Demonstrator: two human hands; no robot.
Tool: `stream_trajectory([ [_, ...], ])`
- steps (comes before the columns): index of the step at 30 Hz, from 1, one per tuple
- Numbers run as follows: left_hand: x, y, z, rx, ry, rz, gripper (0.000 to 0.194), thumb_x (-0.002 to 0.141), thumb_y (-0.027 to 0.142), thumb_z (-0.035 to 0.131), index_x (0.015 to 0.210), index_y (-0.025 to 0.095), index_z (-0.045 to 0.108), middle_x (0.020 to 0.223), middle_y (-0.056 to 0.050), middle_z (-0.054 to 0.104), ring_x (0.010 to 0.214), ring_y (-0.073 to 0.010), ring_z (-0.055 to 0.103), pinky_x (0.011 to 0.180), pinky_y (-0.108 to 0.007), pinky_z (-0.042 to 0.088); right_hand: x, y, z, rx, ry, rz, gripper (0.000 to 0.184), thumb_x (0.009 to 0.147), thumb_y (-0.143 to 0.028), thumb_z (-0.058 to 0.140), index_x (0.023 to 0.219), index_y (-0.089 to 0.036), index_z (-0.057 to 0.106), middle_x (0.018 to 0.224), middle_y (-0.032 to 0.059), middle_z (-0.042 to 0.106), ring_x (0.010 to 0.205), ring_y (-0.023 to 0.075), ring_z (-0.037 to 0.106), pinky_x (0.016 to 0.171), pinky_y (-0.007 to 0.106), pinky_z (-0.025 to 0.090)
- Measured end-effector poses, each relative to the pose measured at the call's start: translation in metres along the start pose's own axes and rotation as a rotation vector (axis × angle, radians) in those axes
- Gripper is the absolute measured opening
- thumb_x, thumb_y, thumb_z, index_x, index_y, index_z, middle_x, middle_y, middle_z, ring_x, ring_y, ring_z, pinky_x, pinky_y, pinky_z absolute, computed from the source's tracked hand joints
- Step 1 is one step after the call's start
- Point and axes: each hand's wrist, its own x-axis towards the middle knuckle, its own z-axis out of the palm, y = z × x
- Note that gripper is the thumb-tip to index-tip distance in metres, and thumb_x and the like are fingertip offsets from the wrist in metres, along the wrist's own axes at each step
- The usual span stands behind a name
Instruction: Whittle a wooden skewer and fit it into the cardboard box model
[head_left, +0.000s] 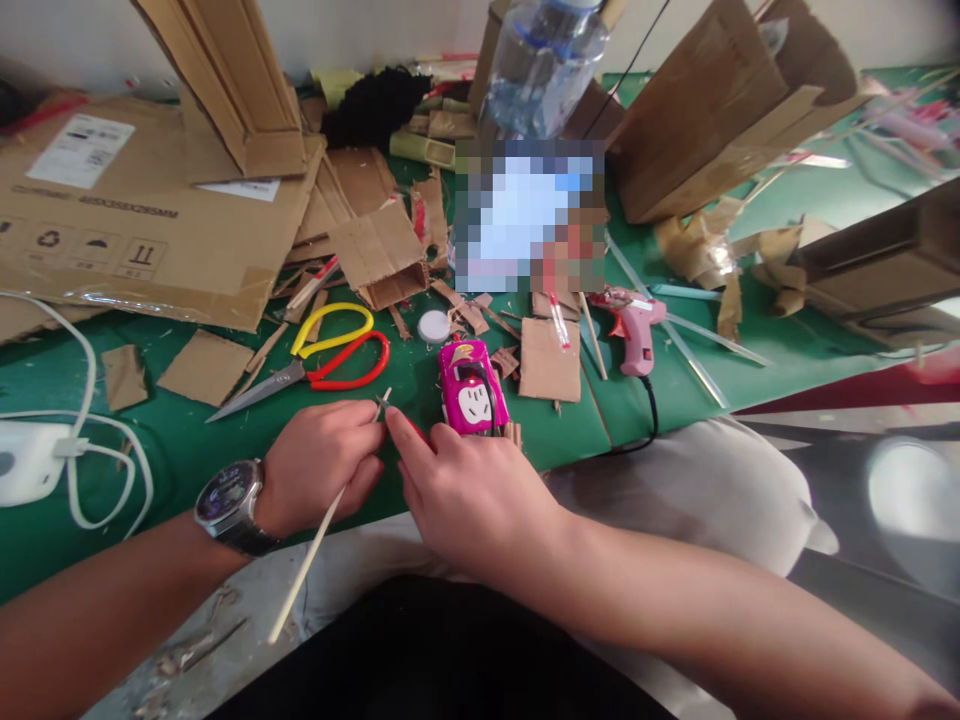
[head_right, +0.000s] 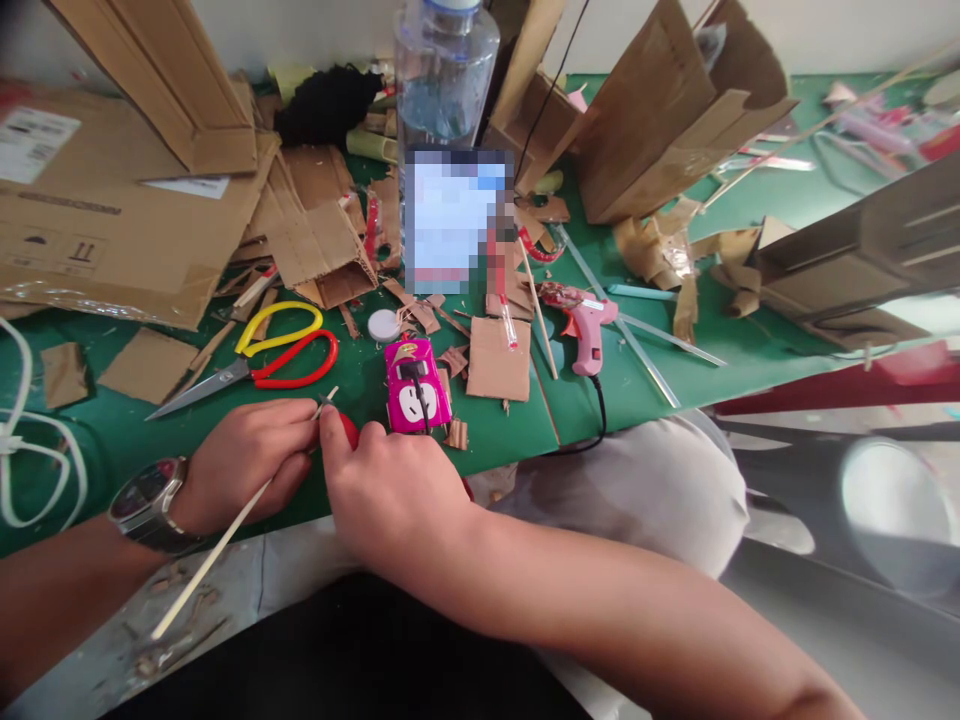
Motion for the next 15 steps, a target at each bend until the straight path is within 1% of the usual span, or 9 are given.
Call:
stream_trajectory([
  [5, -0.0016, -0.0016, 0.0009, -0.003, -0.032, 0.001, 0.025, 0.087, 0.018, 0.041, 0.074, 0.017, 0.063, 0.075, -0.008, 0.062, 0.069, -0.0215, 0.059, 0.062, -0.034, 0.048, 0.0016, -0.0015, -0.0016, -0.005, -0.028, -0.020, 0.057, 0.096, -0.021, 0.047, 0.151, -0.007, 0.042, 0.081, 0.0110, 0.069, 0.059, 0.0191, 0.067, 0.045, 0.025, 0.040],
  [11, -0.0019, -0.0031, 0.0022, -0.003, -0.024, -0.005, 0.024, 0.087, 0.017, 0.043, 0.075, 0.017, 0.063, 0.075, -0.008, 0.061, 0.070, -0.0218, 0.059, 0.063, -0.034, 0.048, 0.0014, -0.0031, -0.0028, -0.022, -0.031, -0.030, 0.056, 0.096, -0.019, 0.043, 0.151, -0.005, 0.041, 0.081, 0.0122, 0.069, 0.059, 0.0195, 0.068, 0.045, 0.024, 0.042],
  [15, -0.0006, -0.0009, 0.0014, -0.014, -0.010, 0.003, 0.024, 0.087, 0.018, 0.043, 0.074, 0.017, 0.062, 0.074, -0.008, 0.061, 0.068, -0.0216, 0.059, 0.061, -0.034, 0.047, 0.0042, -0.0038, -0.0013, -0.031, -0.051, -0.029, 0.057, 0.097, -0.018, 0.041, 0.153, -0.004, 0.040, 0.082, 0.0120, 0.068, 0.059, 0.0213, 0.068, 0.045, 0.027, 0.045],
])
